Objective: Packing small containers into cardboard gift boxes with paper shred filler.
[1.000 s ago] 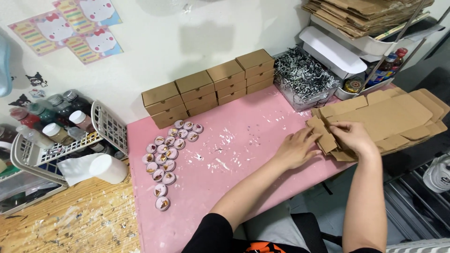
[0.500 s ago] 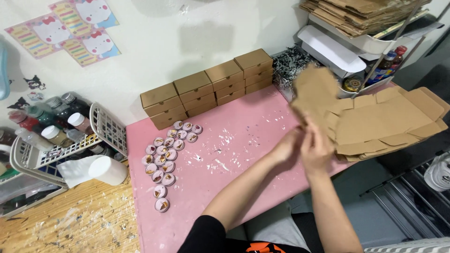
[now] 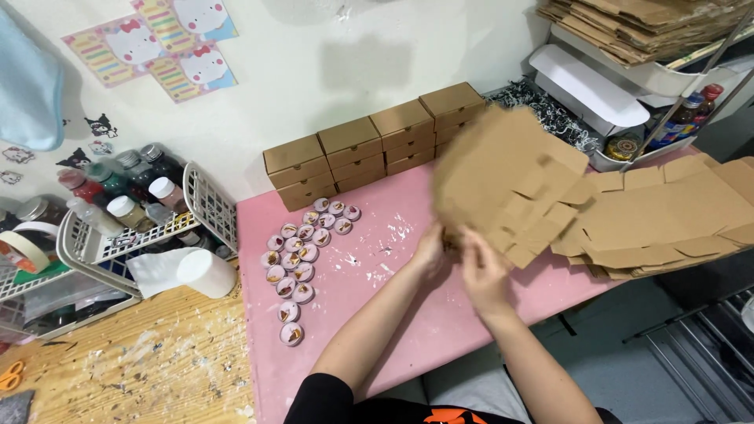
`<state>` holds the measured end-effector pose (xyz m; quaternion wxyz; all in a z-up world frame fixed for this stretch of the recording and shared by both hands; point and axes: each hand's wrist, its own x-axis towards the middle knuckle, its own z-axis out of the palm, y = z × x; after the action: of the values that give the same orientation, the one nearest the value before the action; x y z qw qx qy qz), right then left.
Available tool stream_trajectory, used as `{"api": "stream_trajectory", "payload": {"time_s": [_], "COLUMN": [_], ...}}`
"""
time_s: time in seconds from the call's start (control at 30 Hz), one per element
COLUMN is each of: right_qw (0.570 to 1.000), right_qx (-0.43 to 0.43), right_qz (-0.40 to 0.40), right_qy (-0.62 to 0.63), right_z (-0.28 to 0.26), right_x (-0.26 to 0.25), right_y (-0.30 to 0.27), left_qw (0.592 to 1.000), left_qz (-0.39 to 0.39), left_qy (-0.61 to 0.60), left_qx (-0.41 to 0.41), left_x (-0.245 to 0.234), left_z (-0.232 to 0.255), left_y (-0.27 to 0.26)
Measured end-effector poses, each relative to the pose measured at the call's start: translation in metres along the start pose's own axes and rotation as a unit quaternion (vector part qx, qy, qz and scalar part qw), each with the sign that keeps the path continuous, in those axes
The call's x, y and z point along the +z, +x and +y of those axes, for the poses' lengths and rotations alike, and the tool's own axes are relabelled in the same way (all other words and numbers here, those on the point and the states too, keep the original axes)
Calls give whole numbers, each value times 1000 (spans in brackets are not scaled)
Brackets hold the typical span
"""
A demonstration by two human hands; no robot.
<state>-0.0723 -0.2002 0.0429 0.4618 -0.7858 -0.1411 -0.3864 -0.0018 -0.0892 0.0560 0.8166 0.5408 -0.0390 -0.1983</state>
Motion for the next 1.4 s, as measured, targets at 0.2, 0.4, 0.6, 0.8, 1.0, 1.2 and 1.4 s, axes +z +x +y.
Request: {"api": "stream_trajectory", "payload": {"time_s": [0.2, 0.4, 0.6, 0.8, 1.0, 1.2, 1.4], "right_qw": [944, 902, 887, 874, 928, 882, 854], "right_qx": [-95, -198, -62, -28, 83, -43, 218], "right_qz": [-314, -374, -335, -227, 22, 157, -148], "right_qy": [-29, -82, -311, -430, -363, -442, -449], "right_z": [-31, -15, -42, 29, -32, -49, 41], "right_x": [24, 34, -46, -85, -138, -193, -138], "right_y": [24, 39, 55, 30, 59, 68, 46], "left_qw": [997, 989, 976, 976, 972, 892, 662], "left_qz": [-29, -53, -82, -185, -224, -204, -144], "left_qy": [-52, -101, -145, -82, 38, 380, 735], "left_qx": [-48, -95, -138, -86, -60, 139, 22], "left_x": [15, 12, -13, 0, 10, -33, -69], "left_z": [12, -10, -75, -79, -26, 39, 62], "left_y": [-15, -11, 33, 35, -9, -43, -72]}}
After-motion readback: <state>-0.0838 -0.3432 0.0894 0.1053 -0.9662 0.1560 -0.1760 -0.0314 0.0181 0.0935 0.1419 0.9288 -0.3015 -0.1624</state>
